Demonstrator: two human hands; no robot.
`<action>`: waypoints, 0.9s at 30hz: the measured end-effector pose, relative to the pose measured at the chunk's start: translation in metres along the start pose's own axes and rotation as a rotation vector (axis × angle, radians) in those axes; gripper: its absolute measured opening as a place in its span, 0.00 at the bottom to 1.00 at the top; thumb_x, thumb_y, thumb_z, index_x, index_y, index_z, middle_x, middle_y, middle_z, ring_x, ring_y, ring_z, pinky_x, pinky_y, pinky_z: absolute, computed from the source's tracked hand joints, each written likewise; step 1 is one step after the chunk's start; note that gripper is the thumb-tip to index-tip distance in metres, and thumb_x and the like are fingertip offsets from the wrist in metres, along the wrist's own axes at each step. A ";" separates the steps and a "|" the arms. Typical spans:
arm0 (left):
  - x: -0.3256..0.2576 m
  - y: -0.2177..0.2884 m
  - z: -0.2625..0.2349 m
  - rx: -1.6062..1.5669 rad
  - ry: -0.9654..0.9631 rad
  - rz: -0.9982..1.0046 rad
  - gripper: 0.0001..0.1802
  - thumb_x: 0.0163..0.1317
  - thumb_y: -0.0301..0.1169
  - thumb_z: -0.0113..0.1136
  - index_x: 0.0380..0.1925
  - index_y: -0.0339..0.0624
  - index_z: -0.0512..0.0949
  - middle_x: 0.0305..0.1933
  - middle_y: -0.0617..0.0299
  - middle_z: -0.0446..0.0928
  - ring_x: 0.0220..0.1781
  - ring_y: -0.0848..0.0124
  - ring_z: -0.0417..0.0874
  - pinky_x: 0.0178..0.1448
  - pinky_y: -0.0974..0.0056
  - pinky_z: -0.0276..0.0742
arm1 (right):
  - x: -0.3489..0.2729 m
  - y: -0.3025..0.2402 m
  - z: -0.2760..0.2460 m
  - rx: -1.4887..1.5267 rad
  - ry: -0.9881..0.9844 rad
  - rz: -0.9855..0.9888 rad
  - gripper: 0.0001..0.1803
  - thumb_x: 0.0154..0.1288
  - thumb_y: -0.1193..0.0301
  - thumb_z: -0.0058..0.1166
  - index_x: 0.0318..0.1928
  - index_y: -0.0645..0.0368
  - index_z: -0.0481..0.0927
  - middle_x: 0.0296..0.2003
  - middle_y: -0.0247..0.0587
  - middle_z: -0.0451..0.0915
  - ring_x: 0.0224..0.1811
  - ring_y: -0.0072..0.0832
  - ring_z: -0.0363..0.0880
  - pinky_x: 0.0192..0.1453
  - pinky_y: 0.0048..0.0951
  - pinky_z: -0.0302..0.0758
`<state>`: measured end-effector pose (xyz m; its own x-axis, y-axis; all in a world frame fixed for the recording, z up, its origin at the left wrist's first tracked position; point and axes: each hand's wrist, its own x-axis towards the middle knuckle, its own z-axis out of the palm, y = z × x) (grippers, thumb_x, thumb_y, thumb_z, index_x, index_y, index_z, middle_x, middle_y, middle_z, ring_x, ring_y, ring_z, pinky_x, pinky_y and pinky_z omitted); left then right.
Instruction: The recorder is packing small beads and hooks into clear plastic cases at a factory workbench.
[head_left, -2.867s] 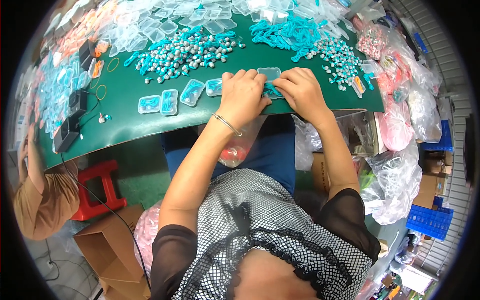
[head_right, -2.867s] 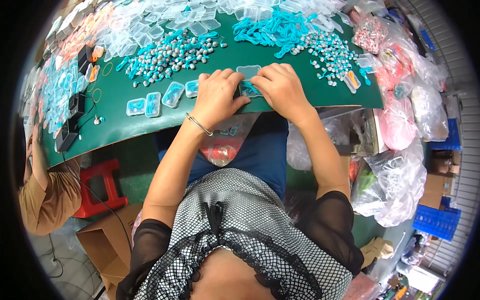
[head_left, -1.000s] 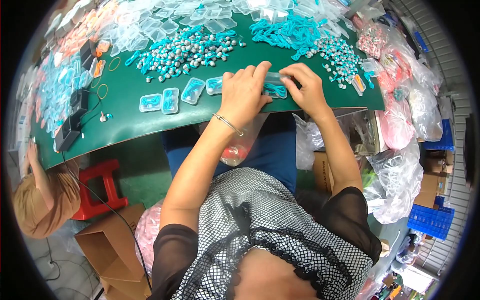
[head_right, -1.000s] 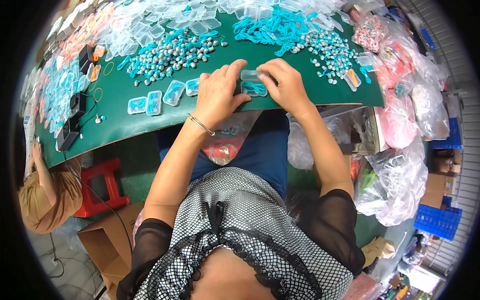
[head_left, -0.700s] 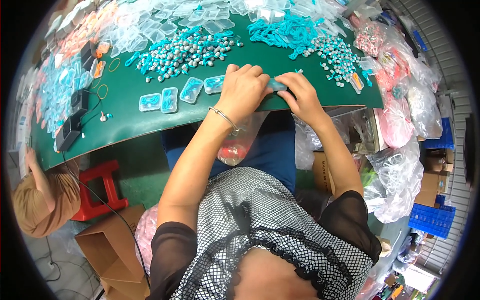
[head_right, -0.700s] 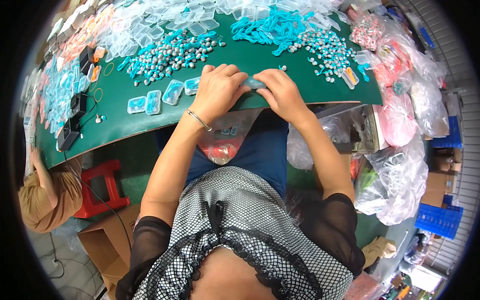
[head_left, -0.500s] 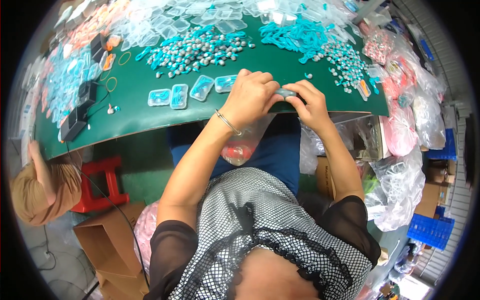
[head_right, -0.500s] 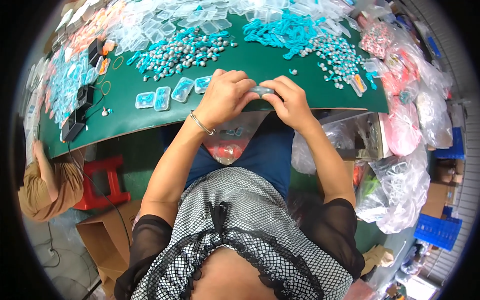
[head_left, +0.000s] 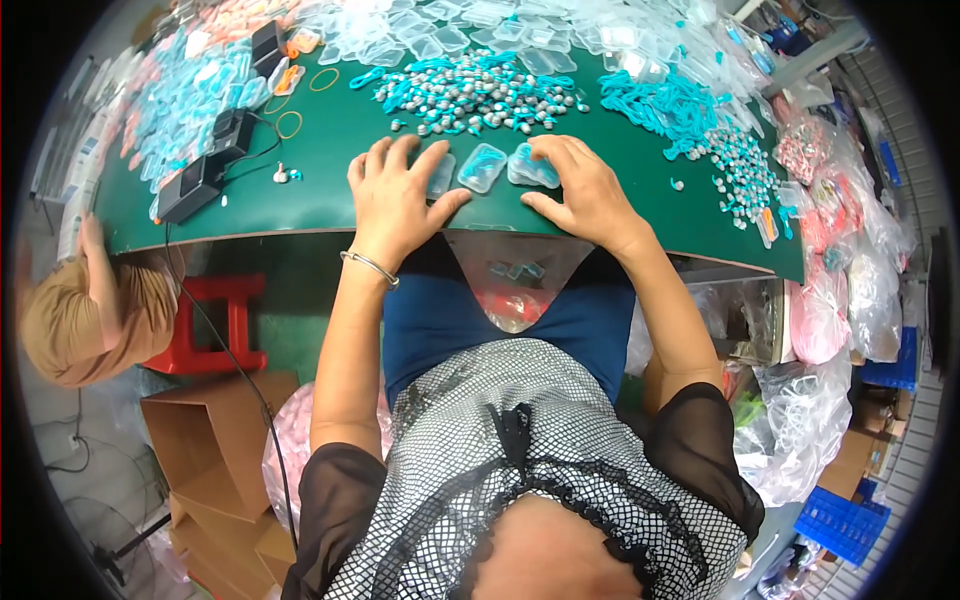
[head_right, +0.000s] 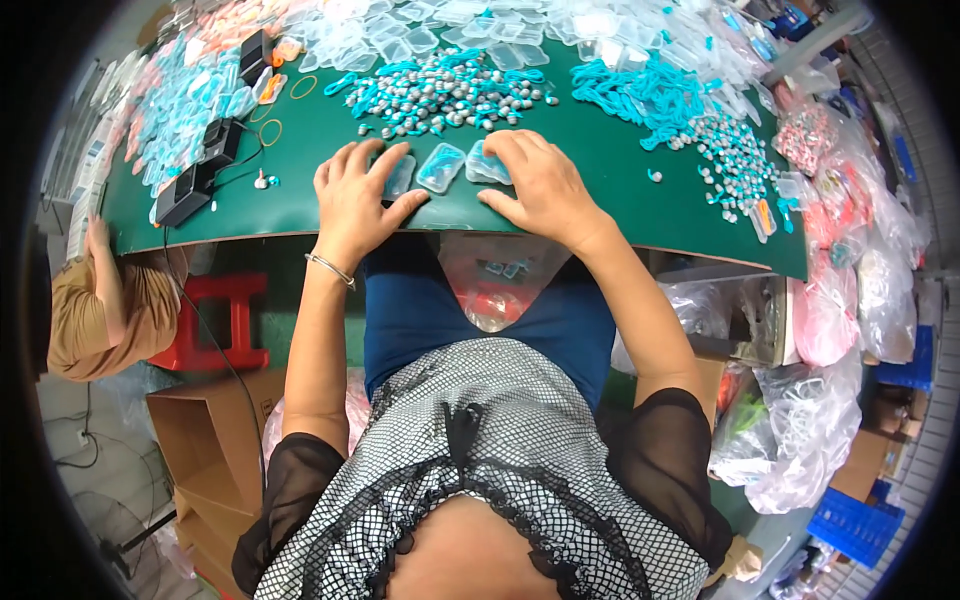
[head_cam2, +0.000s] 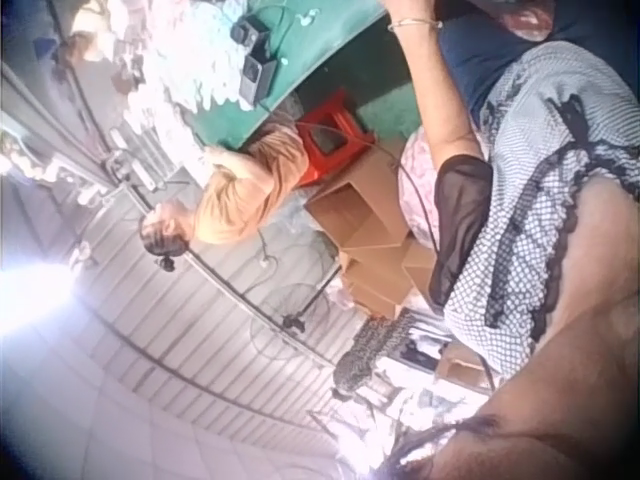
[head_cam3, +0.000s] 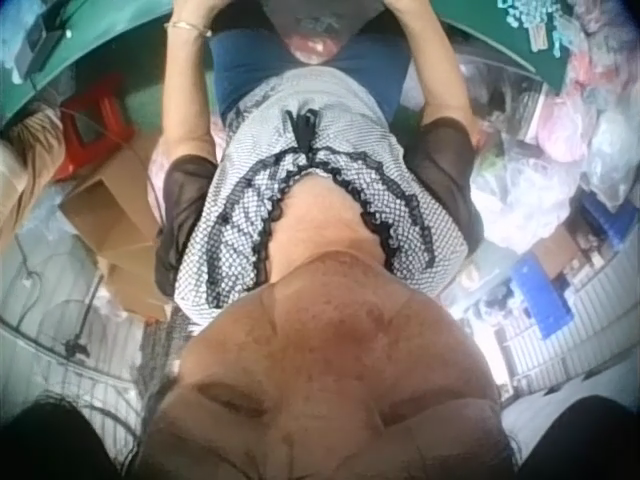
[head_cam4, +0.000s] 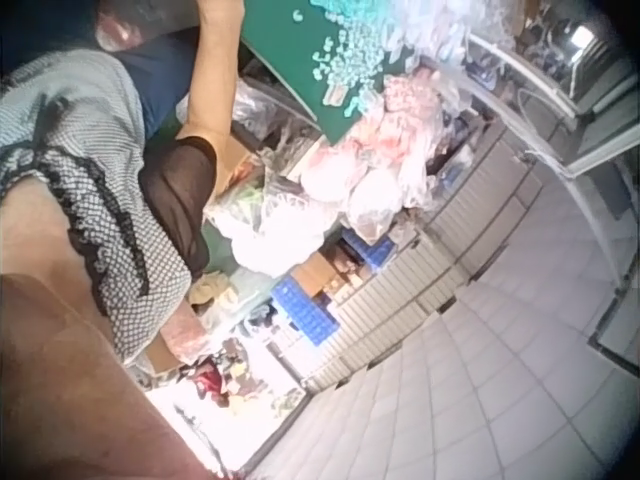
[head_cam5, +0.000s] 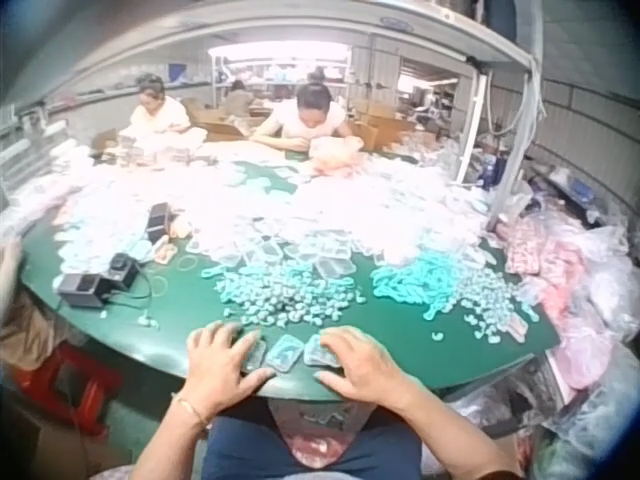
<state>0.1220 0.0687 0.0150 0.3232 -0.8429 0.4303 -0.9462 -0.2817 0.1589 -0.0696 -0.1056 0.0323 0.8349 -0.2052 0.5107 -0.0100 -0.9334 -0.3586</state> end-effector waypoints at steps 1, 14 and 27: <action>0.000 -0.002 0.001 0.000 0.003 -0.009 0.33 0.54 0.52 0.68 0.59 0.58 0.76 0.61 0.57 0.73 0.65 0.52 0.69 0.68 0.44 0.59 | 0.001 0.002 0.004 -0.026 -0.028 -0.017 0.24 0.53 0.72 0.65 0.49 0.58 0.70 0.47 0.44 0.77 0.52 0.44 0.77 0.54 0.41 0.74; -0.003 -0.020 0.001 -0.029 0.092 0.012 0.23 0.53 0.47 0.68 0.49 0.57 0.81 0.54 0.62 0.77 0.54 0.59 0.75 0.55 0.46 0.65 | 0.046 -0.010 0.014 -0.066 -0.310 -0.161 0.35 0.48 0.79 0.60 0.61 0.46 0.72 0.57 0.44 0.74 0.52 0.46 0.77 0.54 0.42 0.78; -0.005 0.021 0.012 -0.200 0.195 -0.048 0.25 0.48 0.25 0.64 0.51 0.52 0.79 0.46 0.60 0.80 0.46 0.58 0.80 0.47 0.56 0.75 | 0.043 -0.017 0.027 -0.181 -0.385 -0.106 0.28 0.55 0.74 0.57 0.59 0.47 0.73 0.47 0.41 0.78 0.41 0.46 0.81 0.44 0.44 0.80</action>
<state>0.0999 0.0614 0.0051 0.3819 -0.7212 0.5779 -0.9148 -0.2062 0.3473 -0.0187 -0.0910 0.0396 0.9803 -0.0126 0.1969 0.0193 -0.9870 -0.1594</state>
